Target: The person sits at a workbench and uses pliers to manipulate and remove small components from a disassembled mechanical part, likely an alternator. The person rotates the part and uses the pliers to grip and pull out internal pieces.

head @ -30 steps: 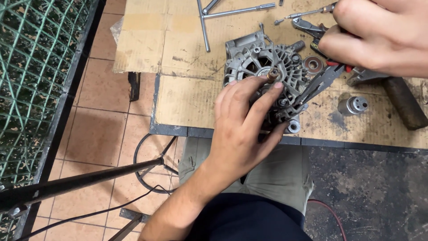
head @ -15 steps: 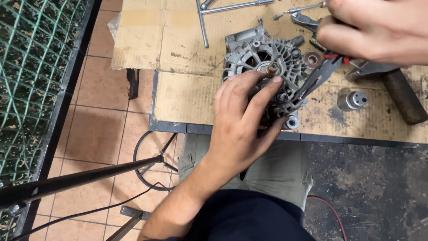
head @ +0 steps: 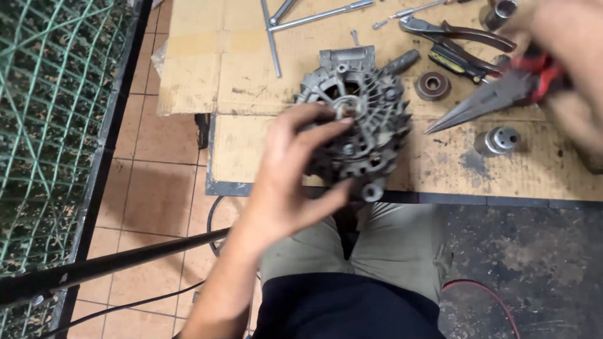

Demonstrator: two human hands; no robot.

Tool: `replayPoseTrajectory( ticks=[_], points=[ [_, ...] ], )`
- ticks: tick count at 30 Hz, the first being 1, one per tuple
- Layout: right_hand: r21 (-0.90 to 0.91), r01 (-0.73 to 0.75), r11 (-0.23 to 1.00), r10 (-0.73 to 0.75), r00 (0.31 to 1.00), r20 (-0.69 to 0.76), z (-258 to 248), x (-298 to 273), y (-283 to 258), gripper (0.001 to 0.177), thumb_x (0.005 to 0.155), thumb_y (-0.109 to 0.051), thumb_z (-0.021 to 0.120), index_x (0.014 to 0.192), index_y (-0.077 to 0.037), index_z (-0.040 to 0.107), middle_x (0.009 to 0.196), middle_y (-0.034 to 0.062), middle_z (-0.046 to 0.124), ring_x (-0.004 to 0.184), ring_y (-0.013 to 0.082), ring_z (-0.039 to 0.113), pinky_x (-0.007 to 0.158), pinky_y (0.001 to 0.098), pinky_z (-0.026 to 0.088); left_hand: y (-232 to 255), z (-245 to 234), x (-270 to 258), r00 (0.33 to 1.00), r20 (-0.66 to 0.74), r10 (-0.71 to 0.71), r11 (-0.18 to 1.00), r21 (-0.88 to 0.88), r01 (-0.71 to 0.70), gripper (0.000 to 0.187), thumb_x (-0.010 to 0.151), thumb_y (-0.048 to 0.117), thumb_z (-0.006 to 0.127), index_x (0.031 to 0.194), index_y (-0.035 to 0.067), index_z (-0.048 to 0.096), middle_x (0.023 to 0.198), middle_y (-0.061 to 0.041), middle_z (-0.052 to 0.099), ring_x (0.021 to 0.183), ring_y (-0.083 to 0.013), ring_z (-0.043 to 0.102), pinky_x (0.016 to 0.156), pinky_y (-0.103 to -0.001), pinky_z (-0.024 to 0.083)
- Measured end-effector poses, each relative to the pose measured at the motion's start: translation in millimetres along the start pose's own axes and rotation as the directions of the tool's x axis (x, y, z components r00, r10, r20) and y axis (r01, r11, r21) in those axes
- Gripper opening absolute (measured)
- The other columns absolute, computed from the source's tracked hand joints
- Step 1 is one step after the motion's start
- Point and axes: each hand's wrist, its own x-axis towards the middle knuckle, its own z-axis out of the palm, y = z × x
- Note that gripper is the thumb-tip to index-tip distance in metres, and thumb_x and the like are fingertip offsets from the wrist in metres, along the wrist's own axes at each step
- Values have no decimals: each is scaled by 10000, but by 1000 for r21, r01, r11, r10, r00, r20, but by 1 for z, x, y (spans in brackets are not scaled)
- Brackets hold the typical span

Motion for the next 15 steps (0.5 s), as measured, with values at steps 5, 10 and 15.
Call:
replayPoseTrajectory(
  ticks=[5, 10, 15],
  points=[
    [-763, 520, 383, 30, 819, 573, -25, -88, 55, 347, 1033, -586, 631, 1358, -546, 747, 1031, -157, 939, 875, 68, 896, 874, 251, 715, -16, -22, 6, 995, 100, -3, 994, -104, 14, 682, 989, 130, 951, 1574, 116, 600, 1589, -153, 515, 1602, -353, 537, 1479, -593, 429],
    [-423, 495, 759, 181, 464, 867, 12, -103, 116, 397, 1043, -584, 617, 1246, -554, 957, 946, -259, 1006, 873, -54, 910, 944, 150, 643, -13, -33, 9, 990, 138, -21, 989, -142, 40, 612, 1032, 186, 928, 1560, 175, 619, 1606, -109, 526, 1720, -398, 483, 1559, -681, 373],
    [495, 332, 803, -563, 152, 812, 72, -121, 144, 488, 1163, -525, 459, 1223, -181, 799, 1181, 37, 730, 1096, 201, 745, 1079, 395, 543, -9, -39, 8, 984, 166, -67, 991, -107, 86, 630, 1015, 235, 944, 1548, 216, 609, 1670, -118, 522, 1780, -457, 430, 1570, -705, 350]
  ],
)
